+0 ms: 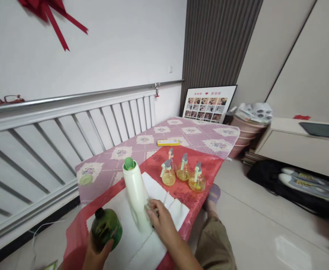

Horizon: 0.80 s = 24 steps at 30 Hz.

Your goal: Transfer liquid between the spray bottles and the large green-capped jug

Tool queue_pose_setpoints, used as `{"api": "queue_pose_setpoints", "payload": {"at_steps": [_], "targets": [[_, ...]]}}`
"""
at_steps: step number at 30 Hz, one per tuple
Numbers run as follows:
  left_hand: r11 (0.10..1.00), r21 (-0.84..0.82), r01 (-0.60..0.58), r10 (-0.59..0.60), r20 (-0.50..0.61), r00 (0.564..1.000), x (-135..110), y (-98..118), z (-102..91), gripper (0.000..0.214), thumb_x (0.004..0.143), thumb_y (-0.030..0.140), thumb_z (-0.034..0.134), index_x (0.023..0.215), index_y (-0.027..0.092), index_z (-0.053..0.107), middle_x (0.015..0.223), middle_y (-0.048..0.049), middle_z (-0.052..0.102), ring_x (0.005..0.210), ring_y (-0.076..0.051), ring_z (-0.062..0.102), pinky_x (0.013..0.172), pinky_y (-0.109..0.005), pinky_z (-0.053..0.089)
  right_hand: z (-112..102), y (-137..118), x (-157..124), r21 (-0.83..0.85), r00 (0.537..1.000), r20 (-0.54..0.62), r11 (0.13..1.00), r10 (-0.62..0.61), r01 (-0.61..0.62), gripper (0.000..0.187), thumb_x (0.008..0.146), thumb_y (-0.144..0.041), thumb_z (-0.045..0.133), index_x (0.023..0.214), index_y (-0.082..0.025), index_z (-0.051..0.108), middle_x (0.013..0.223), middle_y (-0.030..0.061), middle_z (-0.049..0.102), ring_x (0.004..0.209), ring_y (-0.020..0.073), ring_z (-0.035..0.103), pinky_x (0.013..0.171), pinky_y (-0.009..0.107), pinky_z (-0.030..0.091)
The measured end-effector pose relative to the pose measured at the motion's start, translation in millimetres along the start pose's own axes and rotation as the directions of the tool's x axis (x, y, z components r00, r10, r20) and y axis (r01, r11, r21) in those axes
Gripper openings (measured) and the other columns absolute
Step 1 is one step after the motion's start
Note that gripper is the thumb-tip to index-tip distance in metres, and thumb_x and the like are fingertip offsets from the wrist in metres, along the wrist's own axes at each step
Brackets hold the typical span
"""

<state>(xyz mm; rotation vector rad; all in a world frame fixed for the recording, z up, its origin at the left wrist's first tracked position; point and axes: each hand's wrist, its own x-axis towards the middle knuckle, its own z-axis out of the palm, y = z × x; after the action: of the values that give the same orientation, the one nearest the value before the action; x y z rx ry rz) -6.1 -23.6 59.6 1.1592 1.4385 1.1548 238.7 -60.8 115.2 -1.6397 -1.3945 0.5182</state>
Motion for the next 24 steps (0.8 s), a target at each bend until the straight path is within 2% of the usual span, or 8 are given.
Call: {"api": "queue_pose_setpoints", "payload": {"at_steps": [2,4,8,10,15,17,21,24], "targets": [[1.000,-0.018,0.007,-0.007,-0.031,1.000,-2,-5,3.4,0.093,0.052,0.058,0.071,0.130,0.022,0.035,0.126,-0.0146,0.055,0.118,-0.035,0.055,0.101,-0.043,0.045,-15,18,2,-0.227,0.999,0.021,0.974,0.027,-0.022,0.024,0.082,-0.017,0.049,0.103,-0.015,0.060,0.099,0.0097,0.066,0.096,0.0218,0.061,0.087,0.032,0.047],[0.999,-0.023,0.026,-0.027,-0.040,0.999,-6,-7,7.4,0.092,0.054,0.057,0.070,0.131,0.022,0.034,0.128,-0.0155,0.053,0.120,-0.035,0.053,0.101,-0.043,0.044,-23,31,3,-0.425,0.990,0.130,0.905,0.046,0.014,0.031,0.076,-0.008,0.049,0.103,-0.015,0.063,0.107,0.0116,0.066,0.103,0.0239,0.058,0.092,0.034,0.045],[0.998,-0.009,0.056,-0.056,-0.006,0.998,-13,-4,13.6,0.089,0.058,0.050,0.069,0.133,0.019,0.031,0.132,-0.0170,0.050,0.123,-0.036,0.050,0.104,-0.045,0.041,-23,38,1,-0.571,0.943,0.330,0.805,0.044,0.162,0.053,0.075,0.002,0.043,0.119,-0.022,0.059,0.130,0.0083,0.059,0.121,0.0272,0.048,0.093,0.040,0.043],[0.999,0.001,0.054,-0.054,0.004,0.999,-16,0,14.6,0.087,0.059,0.047,0.069,0.133,0.019,0.032,0.131,-0.0160,0.051,0.123,-0.035,0.051,0.103,-0.043,0.042,-18,35,1,-0.624,0.918,0.395,0.747,0.046,0.231,0.053,0.079,0.001,0.041,0.123,-0.025,0.055,0.133,0.0072,0.057,0.126,0.0293,0.043,0.092,0.043,0.043],[0.999,0.014,0.034,-0.034,0.038,0.999,-19,5,13.2,0.084,0.061,0.041,0.068,0.134,0.020,0.033,0.131,-0.0143,0.052,0.124,-0.032,0.050,0.104,-0.041,0.042,-14,26,8,-0.697,0.877,0.478,0.629,0.051,0.344,0.026,0.086,-0.006,0.045,0.093,-0.021,0.066,0.100,0.0096,0.071,0.107,0.0279,0.056,0.081,0.037,0.044],[0.999,-0.001,0.034,-0.034,0.045,0.998,-19,2,12.9,0.085,0.061,0.039,0.066,0.135,0.019,0.030,0.135,-0.0156,0.049,0.126,-0.032,0.048,0.107,-0.041,0.038,-18,23,10,-0.701,0.869,0.491,0.617,0.055,0.357,0.024,0.084,-0.005,0.046,0.085,-0.018,0.066,0.093,0.0119,0.071,0.098,0.0280,0.059,0.077,0.037,0.044],[0.998,-0.043,0.044,-0.042,0.046,0.998,-16,-4,13.3,0.091,0.059,0.037,0.066,0.137,0.014,0.026,0.137,-0.0188,0.046,0.127,-0.033,0.046,0.109,-0.041,0.035,-39,13,10,-0.710,0.860,0.503,0.606,0.081,0.359,0.029,0.080,-0.001,0.044,0.084,-0.017,0.068,0.091,0.0144,0.071,0.092,0.0290,0.062,0.074,0.038,0.046],[0.995,-0.075,0.069,-0.064,0.062,0.996,-16,-7,13.5,0.091,0.057,0.031,0.067,0.138,0.016,0.026,0.137,-0.0166,0.046,0.125,-0.031,0.048,0.108,-0.039,0.035,-63,0,4,-0.594,0.851,0.523,0.739,0.053,0.319,0.028,0.073,-0.005,0.052,0.091,-0.021,0.067,0.094,0.0100,0.070,0.091,0.0252,0.064,0.076,0.034,0.048]]}}
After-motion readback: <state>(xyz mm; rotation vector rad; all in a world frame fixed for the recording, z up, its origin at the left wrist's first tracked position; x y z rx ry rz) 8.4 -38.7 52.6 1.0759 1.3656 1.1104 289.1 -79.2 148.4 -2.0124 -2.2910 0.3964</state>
